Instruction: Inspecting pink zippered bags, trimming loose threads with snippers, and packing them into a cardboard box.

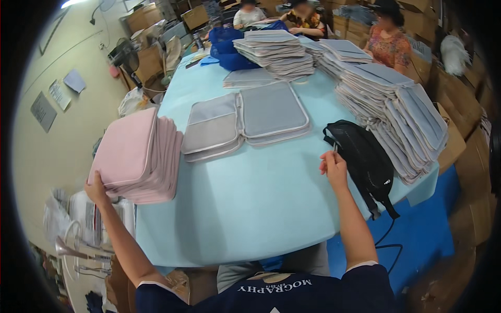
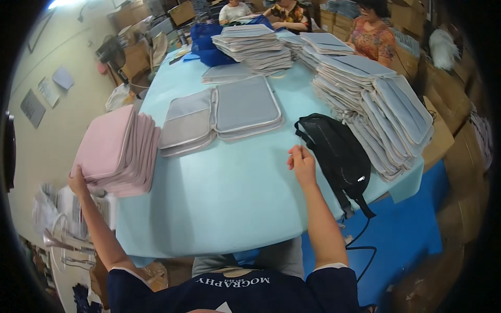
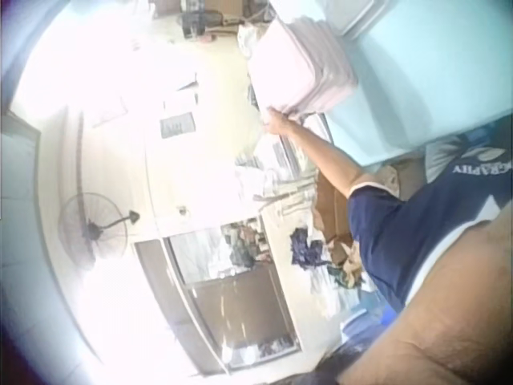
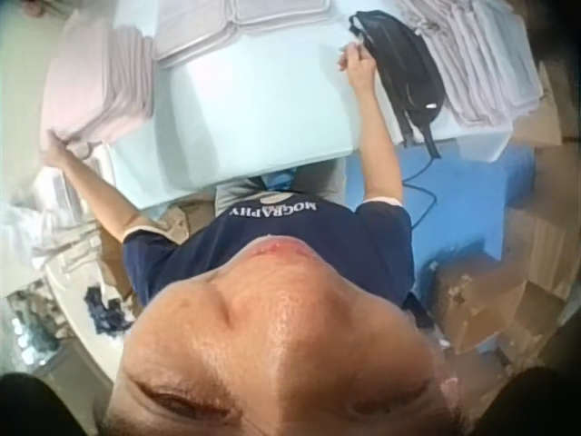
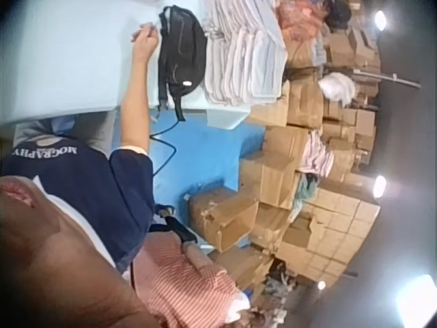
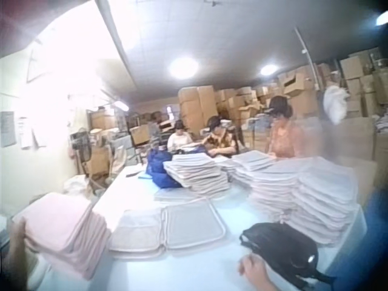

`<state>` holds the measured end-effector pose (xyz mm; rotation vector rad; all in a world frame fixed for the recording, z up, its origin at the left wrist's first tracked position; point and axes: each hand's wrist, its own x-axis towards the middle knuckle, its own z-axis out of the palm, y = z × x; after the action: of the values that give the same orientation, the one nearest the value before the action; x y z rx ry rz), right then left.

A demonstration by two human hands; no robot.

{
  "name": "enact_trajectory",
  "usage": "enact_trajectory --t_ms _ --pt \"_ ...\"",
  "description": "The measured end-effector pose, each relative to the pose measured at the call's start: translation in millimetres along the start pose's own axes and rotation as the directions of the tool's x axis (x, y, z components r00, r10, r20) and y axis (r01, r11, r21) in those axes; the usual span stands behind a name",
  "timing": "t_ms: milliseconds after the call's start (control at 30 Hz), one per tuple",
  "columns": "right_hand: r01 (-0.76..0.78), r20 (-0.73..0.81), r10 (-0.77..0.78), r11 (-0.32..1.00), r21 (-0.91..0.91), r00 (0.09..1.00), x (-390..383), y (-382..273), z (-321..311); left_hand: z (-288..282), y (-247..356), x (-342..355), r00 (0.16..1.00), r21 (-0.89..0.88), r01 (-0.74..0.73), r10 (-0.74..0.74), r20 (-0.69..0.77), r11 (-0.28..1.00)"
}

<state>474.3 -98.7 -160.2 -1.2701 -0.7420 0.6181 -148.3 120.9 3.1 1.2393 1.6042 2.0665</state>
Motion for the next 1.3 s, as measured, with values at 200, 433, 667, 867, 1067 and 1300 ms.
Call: enact_trajectory --t_ms 200,433,667,867,1067,1300 --pt "0.006 -0.011 -0.006 0.998 -0.062 1.000 -7.2 -13.6 2.5 -0.5 -12.3 10.8 0.965 0.286 -0.259 0.259 0.038 0.923" --pt "0.019 0.015 -0.018 0.998 -0.055 1.000 -3.3 -6.1 1.3 33.0 54.4 -77.2 0.768 0.633 -0.450 0.635 -0.086 0.630" --pt "-0.015 -0.004 0.015 0.997 -0.072 1.000 -1.0 -3.3 -4.2 148.0 59.1 -216.7 0.453 0.050 -0.882 0.814 0.363 0.469" --pt "-0.021 -0.024 0.021 1.000 0.013 0.999 -2.6 1.9 4.9 261.3 5.0 -326.1 0.249 -0.162 -0.779 0.537 0.806 0.606" --pt "-0.075 0.029 0.085 0.969 -0.237 0.996 -5.6 0.3 6.9 324.2 -1.2 -361.8 0.157 -0.187 -0.807 0.508 0.847 0.561" --pt "-0.049 0.101 0.113 0.869 -0.493 0.988 -28.1 -24.4 21.5 338.6 -14.1 -365.2 0.169 -0.215 -0.839 0.615 0.770 0.500"
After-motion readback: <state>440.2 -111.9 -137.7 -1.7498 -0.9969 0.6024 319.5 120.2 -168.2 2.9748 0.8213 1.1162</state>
